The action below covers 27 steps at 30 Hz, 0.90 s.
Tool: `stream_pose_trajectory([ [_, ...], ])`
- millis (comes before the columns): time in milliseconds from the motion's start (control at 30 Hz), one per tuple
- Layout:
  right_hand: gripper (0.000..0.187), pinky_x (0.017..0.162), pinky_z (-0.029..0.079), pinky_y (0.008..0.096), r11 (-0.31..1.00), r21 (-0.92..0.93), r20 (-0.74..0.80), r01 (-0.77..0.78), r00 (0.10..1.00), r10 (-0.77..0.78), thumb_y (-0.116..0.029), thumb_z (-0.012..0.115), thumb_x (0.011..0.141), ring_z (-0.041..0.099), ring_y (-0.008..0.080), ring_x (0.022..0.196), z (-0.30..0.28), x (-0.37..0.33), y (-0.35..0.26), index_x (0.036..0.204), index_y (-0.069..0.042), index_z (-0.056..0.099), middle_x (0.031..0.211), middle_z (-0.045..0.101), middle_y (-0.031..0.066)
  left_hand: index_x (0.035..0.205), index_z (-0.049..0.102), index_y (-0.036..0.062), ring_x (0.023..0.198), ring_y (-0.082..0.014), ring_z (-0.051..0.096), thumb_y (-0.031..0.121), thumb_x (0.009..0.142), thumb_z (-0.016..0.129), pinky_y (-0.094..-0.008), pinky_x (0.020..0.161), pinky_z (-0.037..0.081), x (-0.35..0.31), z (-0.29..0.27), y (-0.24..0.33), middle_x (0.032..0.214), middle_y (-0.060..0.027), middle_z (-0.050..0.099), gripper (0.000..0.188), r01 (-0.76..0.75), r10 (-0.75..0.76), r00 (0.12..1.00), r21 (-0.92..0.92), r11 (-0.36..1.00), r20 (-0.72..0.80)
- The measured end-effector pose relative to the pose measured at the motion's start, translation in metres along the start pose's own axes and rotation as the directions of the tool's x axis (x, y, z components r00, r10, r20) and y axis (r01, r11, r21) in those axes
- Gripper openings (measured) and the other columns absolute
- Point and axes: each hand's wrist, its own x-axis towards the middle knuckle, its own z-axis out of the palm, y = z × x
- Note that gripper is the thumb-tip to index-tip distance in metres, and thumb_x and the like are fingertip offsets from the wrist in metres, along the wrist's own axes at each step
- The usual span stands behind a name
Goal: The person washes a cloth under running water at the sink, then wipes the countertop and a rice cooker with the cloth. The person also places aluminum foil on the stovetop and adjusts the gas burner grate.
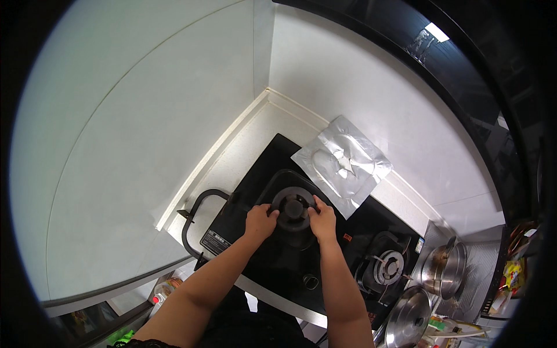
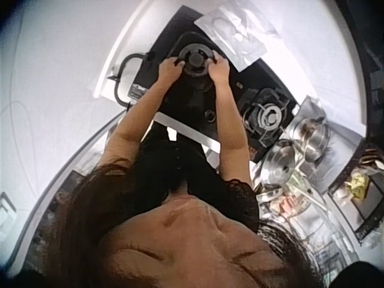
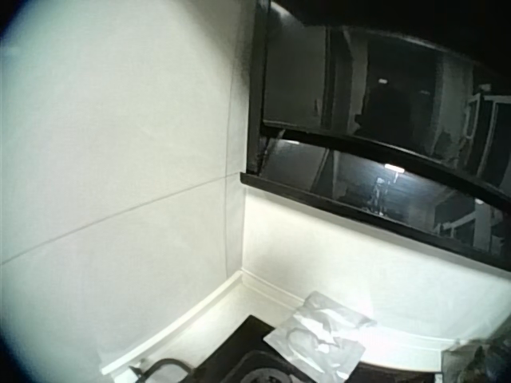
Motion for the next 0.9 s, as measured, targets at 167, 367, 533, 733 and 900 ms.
stream_pose_trajectory([
  [167,0.044,0.078,0.048,0.0325,0.997,-0.069,-0.050,0.044,0.998,-0.048,-0.011,0.062,0.081,0.065,0.0238,0.083,0.001,-0.009,-0.009,0.124,-0.006,0.059,0.095,0.067,0.0181,0.105,0.065,-0.0039,0.063,-0.0227,0.067,0.019,0.087,0.062,-0.0339,0.061,0.051,0.004,0.010,-0.014,0.073,-0.0154,0.067,0.030,0.033,-0.032,0.999,-0.058,0.998,0.011],
  [367,0.043,0.081,0.048,0.0314,1.000,-0.013,-0.011,-0.029,1.000,0.029,-0.010,0.061,0.082,0.065,0.0232,0.086,-0.001,-0.005,-0.014,0.125,-0.007,0.058,0.100,0.068,0.0182,0.107,0.064,-0.0047,0.070,-0.0243,0.065,0.020,0.087,0.063,-0.0349,0.063,0.050,0.002,0.002,-0.006,0.080,-0.0162,0.066,0.032,0.098,-0.085,0.992,-0.141,0.985,0.092],
  [533,0.039,0.084,0.049,0.0388,0.995,0.096,-0.009,-0.029,1.000,0.030,-0.012,0.062,0.081,0.063,0.0371,0.096,0.008,0.007,0.012,0.120,-0.006,0.062,0.103,0.064,0.0247,0.106,0.063,-0.0041,0.090,-0.0359,0.064,0.024,0.084,0.066,-0.0413,0.081,0.050,-0.001,-0.004,0.011,0.098,-0.0213,0.066,0.036,0.184,-0.156,0.977,-0.206,0.961,0.145],
  [733,0.040,0.087,0.047,0.0400,0.998,0.055,-0.005,-0.027,1.000,0.027,-0.013,0.061,0.081,0.062,0.0378,0.099,0.009,0.010,0.013,0.121,-0.007,0.062,0.103,0.064,0.0252,0.107,0.062,-0.0037,0.096,-0.0349,0.064,0.023,0.084,0.065,-0.0407,0.083,0.050,0.000,0.006,0.005,0.101,-0.0208,0.066,0.036,0.218,-0.191,0.973,-0.255,0.942,0.126],
  [900,0.041,0.086,0.047,0.0410,1.000,0.011,-0.006,0.002,1.000,-0.002,-0.013,0.062,0.080,0.062,0.0393,0.094,0.001,0.002,-0.005,0.121,-0.006,0.061,0.098,0.064,0.0260,0.114,0.058,-0.0046,0.067,-0.0189,0.066,0.016,0.089,0.060,-0.0302,0.055,0.054,0.006,0.011,-0.009,0.092,-0.0134,0.067,0.032,0.238,-0.207,0.966,-0.215,0.947,0.156],
])
